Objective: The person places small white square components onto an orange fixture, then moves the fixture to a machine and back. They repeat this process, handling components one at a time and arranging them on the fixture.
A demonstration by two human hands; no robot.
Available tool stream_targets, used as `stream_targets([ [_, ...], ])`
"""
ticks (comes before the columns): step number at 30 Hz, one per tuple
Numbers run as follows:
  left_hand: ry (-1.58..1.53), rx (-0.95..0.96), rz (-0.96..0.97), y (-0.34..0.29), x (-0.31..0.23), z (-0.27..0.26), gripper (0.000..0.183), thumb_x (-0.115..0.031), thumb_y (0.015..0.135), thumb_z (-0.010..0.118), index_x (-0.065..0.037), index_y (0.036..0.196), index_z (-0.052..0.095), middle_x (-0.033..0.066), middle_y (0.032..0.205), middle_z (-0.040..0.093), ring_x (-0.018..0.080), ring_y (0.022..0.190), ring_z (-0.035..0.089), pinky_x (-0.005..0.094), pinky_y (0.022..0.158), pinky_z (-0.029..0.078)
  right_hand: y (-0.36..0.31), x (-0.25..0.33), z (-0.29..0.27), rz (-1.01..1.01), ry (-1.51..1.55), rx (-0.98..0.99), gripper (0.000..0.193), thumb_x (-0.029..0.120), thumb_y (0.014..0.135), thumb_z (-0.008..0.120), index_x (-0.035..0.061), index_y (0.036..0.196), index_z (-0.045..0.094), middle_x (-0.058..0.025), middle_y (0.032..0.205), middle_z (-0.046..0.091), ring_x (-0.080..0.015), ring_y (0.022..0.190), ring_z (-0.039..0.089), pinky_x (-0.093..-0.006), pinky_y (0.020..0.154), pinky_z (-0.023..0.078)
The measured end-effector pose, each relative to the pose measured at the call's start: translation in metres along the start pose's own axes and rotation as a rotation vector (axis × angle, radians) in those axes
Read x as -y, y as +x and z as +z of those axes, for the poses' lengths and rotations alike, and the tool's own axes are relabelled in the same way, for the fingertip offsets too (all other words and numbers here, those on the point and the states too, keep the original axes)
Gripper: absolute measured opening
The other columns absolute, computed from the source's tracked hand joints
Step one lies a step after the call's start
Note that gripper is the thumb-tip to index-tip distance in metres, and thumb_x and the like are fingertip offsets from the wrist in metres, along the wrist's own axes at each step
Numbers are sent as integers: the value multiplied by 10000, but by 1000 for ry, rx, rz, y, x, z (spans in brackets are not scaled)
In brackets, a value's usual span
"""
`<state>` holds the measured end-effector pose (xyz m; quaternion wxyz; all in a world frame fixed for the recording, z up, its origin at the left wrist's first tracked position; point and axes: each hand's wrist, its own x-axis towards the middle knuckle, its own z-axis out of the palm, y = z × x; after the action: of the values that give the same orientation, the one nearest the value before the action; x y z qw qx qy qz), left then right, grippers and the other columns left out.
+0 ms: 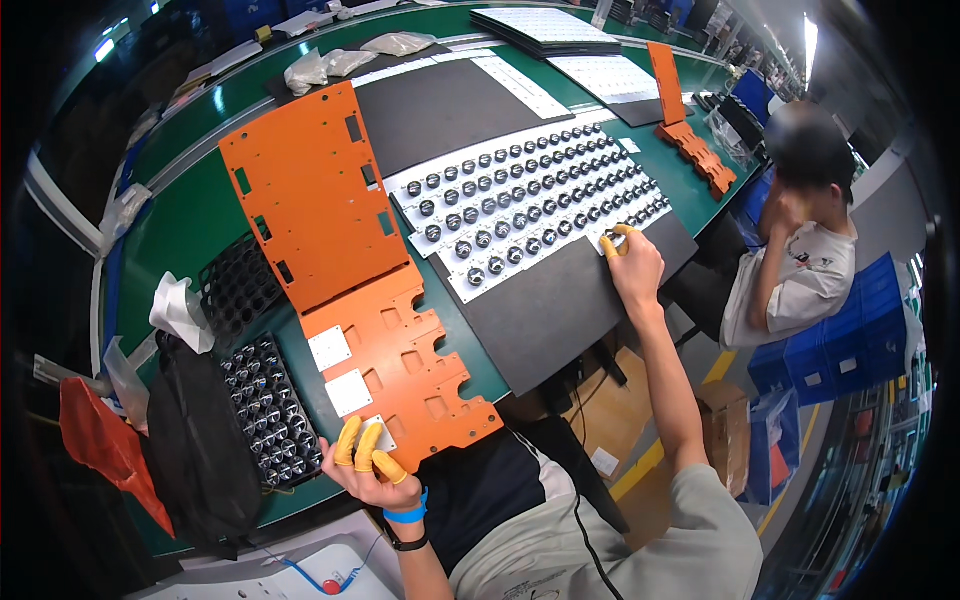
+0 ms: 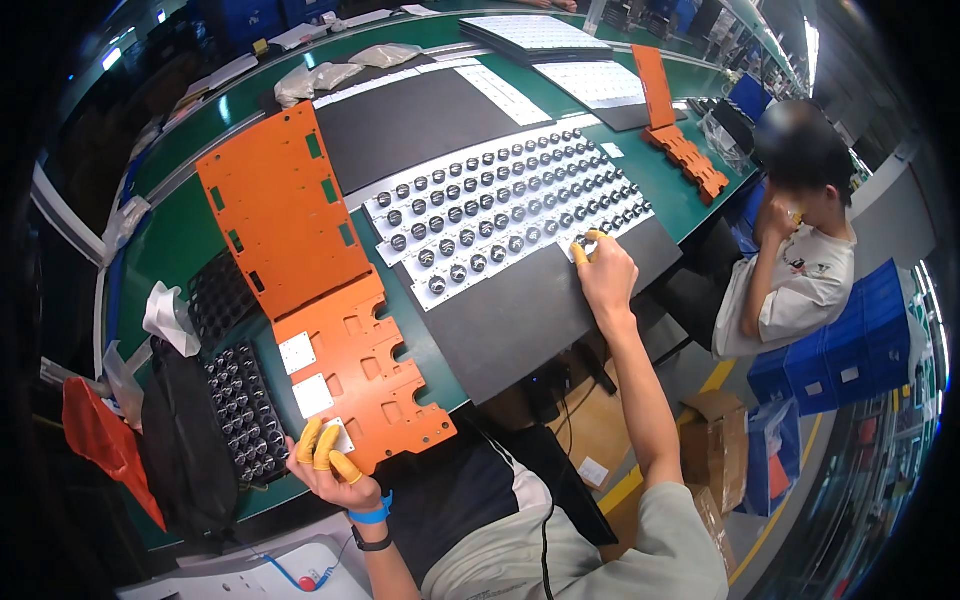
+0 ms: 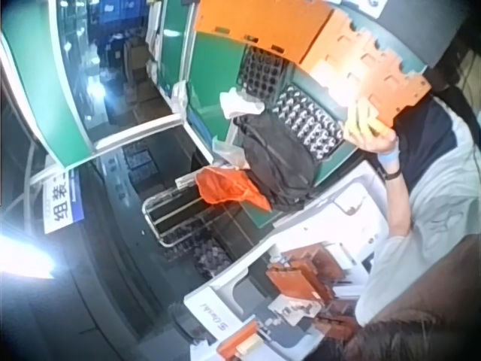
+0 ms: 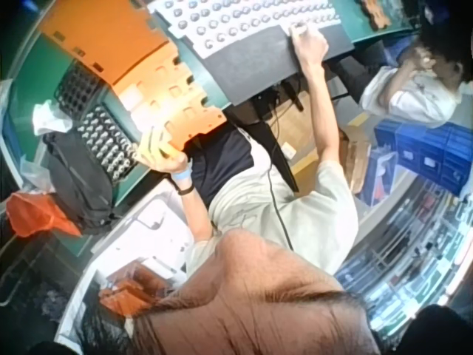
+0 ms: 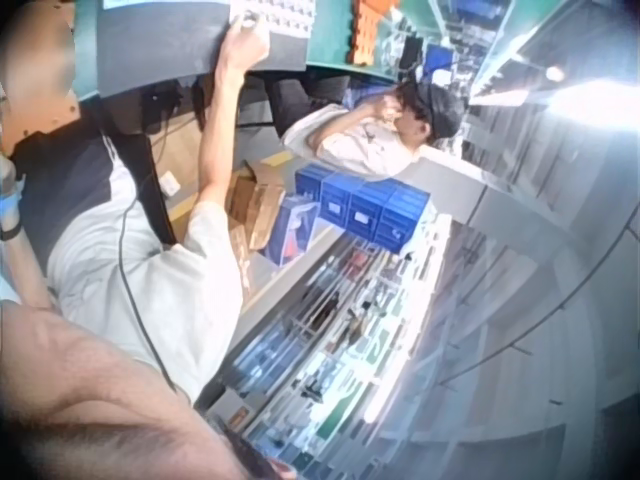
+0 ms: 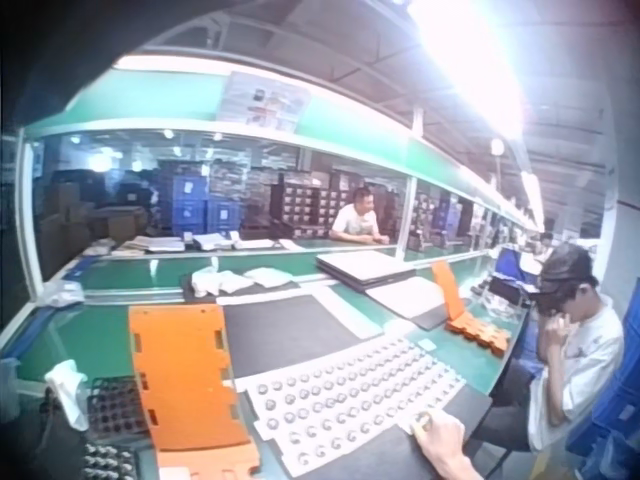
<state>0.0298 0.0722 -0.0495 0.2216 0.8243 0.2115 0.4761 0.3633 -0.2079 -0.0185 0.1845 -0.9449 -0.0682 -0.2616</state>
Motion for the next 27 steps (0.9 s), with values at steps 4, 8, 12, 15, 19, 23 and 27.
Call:
stream_targets([
  [4, -1, 3, -13, -1, 0, -2, 314, -199, 922, 501, -11, 1040, 723, 151, 1139, 689, 346, 1127, 548, 555, 1131, 321, 0, 5, 0, -6, 12, -12, 325, 263, 803, 811, 66, 1049, 732, -103, 689, 643, -289, 641, 653, -412, 620, 499],
  [8, 14, 87, -52, 5, -6, -10, 283, -140, 908, 548, -4, 1108, 695, 157, 1190, 664, 347, 1152, 535, 514, 1127, 317, -10, 17, -6, -61, 80, -61, 316, 227, 823, 797, 64, 1085, 726, -84, 673, 600, -281, 579, 592, -400, 583, 471],
  [12, 13, 174, -156, 22, -27, -23, 365, -97, 918, 595, 17, 1264, 615, 170, 1309, 593, 364, 1174, 525, 453, 1053, 380, -40, 47, -16, -193, 245, -59, 266, 182, 847, 775, 61, 1078, 724, -94, 698, 582, -277, 574, 561, -396, 566, 453],
  [15, 91, 210, -214, 40, -31, -21, 398, -82, 941, 585, 32, 1322, 567, 195, 1309, 571, 358, 1170, 527, 446, 1019, 409, -59, 67, -17, -276, 337, -27, 227, 138, 839, 772, 45, 1040, 720, -122, 782, 635, -283, 628, 614, -384, 589, 486],
  [19, 120, 382, -305, 51, -22, -20, 485, -100, 951, 579, 104, 1377, 466, 315, 1344, 494, 471, 1230, 474, 479, 1075, 364, -61, 72, -14, -351, 416, 17, 251, 134, 834, 759, 72, 1073, 710, -94, 766, 597, -272, 633, 609, -390, 572, 495],
  [23, 269, 437, -292, 63, -19, -20, 331, -104, 956, 589, 130, 1185, 542, 313, 1128, 555, 470, 1047, 534, 512, 870, 417, -64, 67, -12, -374, 459, 77, 239, 161, 852, 742, 65, 1068, 703, -90, 777, 589, -279, 680, 622, -398, 597, 510],
  [27, 270, 444, -289, 68, -10, -9, 221, -116, 983, 544, 100, 1025, 564, 292, 974, 617, 480, 899, 586, 524, 768, 443, -64, 58, -14, -352, 476, 106, 235, 158, 868, 728, 44, 1071, 695, -89, 778, 580, -275, 691, 624, -399, 601, 513],
])
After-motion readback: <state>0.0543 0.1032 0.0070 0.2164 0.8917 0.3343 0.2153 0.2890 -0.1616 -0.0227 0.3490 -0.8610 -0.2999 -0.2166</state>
